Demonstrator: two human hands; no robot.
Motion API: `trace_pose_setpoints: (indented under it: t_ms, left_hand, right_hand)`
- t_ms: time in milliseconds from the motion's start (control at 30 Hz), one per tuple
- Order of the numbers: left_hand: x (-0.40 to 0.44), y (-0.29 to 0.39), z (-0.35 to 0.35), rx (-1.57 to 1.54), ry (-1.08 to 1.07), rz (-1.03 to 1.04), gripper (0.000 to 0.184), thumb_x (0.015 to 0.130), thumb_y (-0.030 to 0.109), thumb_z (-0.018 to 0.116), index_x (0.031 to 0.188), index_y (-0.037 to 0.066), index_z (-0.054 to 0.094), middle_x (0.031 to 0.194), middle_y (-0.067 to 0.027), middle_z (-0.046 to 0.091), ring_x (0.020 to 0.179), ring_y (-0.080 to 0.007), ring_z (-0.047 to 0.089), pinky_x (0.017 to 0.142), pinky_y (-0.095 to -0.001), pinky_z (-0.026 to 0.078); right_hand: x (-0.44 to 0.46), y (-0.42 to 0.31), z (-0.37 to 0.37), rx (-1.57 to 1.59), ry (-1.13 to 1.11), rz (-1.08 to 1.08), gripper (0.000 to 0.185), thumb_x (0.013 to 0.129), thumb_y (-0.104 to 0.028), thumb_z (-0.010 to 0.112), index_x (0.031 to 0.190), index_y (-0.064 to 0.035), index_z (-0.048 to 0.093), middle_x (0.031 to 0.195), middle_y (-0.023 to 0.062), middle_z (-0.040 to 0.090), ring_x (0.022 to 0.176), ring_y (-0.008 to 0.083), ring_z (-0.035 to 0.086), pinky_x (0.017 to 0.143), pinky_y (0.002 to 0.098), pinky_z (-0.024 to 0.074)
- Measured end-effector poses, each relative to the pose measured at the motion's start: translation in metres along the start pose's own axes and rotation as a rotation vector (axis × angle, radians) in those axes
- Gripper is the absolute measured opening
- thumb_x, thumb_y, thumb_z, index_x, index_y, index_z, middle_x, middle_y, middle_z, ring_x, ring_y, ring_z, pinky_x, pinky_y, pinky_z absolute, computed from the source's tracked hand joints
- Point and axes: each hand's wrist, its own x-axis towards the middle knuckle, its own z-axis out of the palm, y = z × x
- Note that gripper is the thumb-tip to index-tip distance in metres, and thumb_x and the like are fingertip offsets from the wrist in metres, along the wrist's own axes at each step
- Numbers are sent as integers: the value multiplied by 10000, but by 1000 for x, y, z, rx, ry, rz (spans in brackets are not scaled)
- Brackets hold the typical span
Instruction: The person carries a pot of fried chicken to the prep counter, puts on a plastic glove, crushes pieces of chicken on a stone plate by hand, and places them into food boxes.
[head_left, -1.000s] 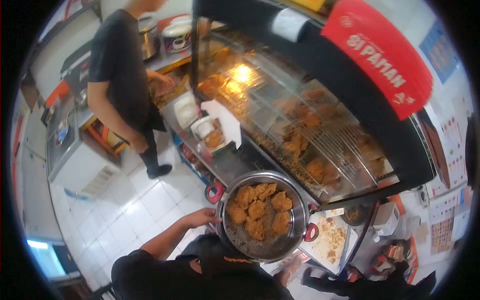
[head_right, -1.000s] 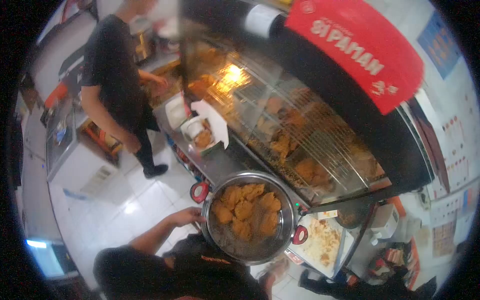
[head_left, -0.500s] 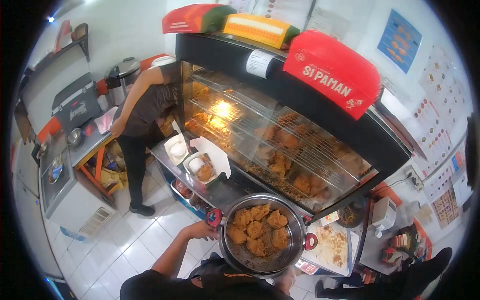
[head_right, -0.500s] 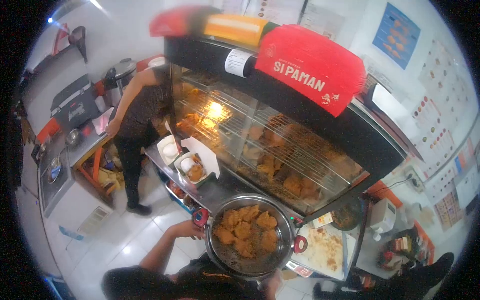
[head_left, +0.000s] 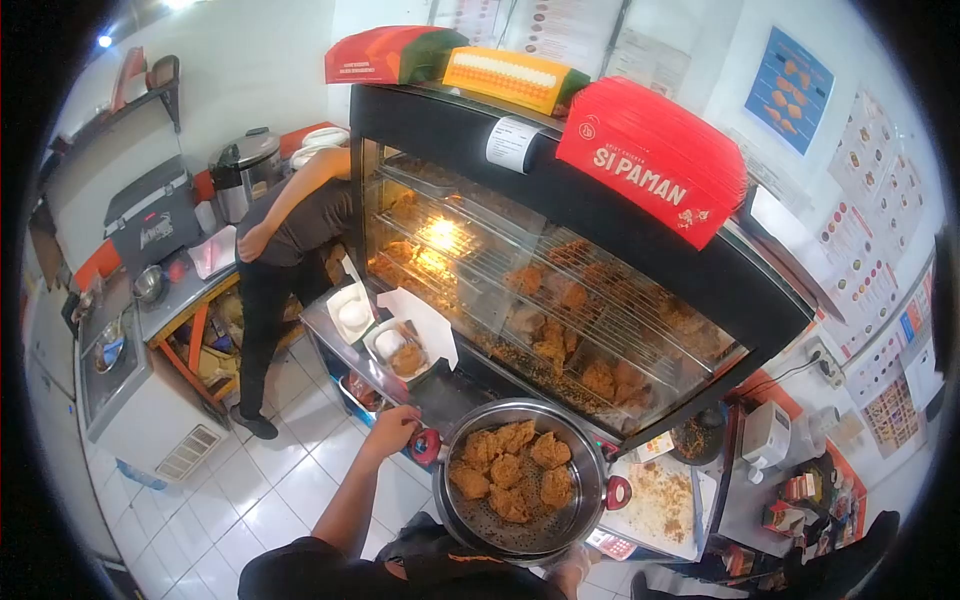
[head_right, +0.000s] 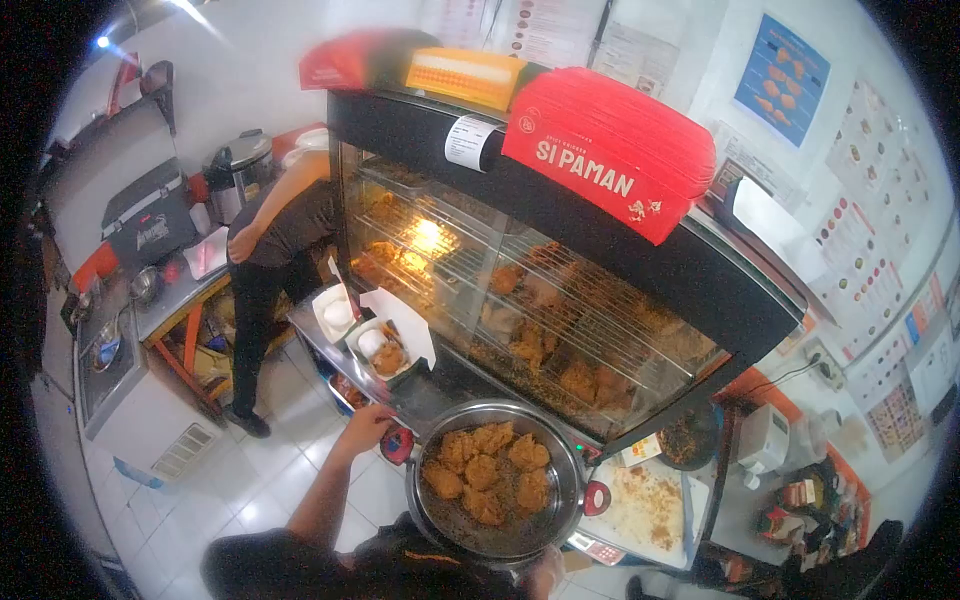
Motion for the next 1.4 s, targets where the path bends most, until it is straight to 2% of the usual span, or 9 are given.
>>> trace_pose_setpoints:
  t_ms: [333,533,633,733,933,1067,1167,1300,1400]
  left_hand:
    - [-2,-15,3,4,-27,-38,276,910,197,578,1040,-26,676,919,-166,713,839,-241,679,793,-330,524]
    - [-16,-48,-4,-393,170,-453,368,915,299,568,986,-42,684,954,-171,709,825,-315,658,833,-402,508]
    - [-38,-38,1,980,628,-16,337,877,286,560,1002,2,694,990,-166,705,894,-336,656,886,-473,481]
    - [-46,-64,0,642,341,-275,320,816,240,568,1030,44,703,1036,-165,701,966,-334,648,918,-506,457]
    - [-108,-147,25,895,-205,-321,336,796,266,595,1100,161,693,1092,-90,692,1025,-302,646,876,-461,501]
    - [-189,-220,55,978,-967,-543,397,892,338,523,1219,164,664,1321,-134,598,1258,-299,539,1000,-570,376]
    - [-241,-225,61,1013,-1118,-587,439,892,378,538,1263,167,639,1370,-116,566,1303,-320,495,1046,-650,262]
    - [-206,-217,39,963,-879,-714,498,864,374,565,1302,141,613,1405,-104,543,1337,-333,465,1076,-713,201]
    - [-131,-172,5,927,-91,-603,317,835,243,591,1090,69,665,1123,-131,670,1089,-321,616,916,-519,442]
  right_hand:
    - [10,15,10,-86,-28,-23,308,788,-354,668,978,-118,725,983,155,711,971,347,668,797,443,515]
    - [12,24,17,-90,-37,-36,300,793,-345,665,974,-113,725,980,157,711,970,350,667,796,444,515]
    - [13,25,19,-91,-34,-37,296,796,-341,663,972,-110,725,978,159,710,970,352,666,795,445,515]
    - [14,26,20,-97,-32,-39,293,799,-337,662,970,-108,725,976,160,710,969,353,666,795,445,514]
    - [19,33,26,-104,-12,-36,285,804,-328,658,966,-103,725,973,162,710,968,357,665,794,446,514]
    - [23,35,29,-108,-2,-30,280,808,-322,656,963,-99,725,971,163,709,968,359,665,793,447,514]
    - [25,34,32,-115,3,-30,276,810,-317,655,961,-96,725,969,164,709,967,360,665,792,448,514]
    - [28,38,34,-118,15,-30,272,814,-312,652,958,-93,725,967,166,709,967,363,664,791,449,514]
    - [29,44,39,-119,27,-32,268,817,-307,651,956,-90,725,965,167,708,966,364,664,791,449,514]
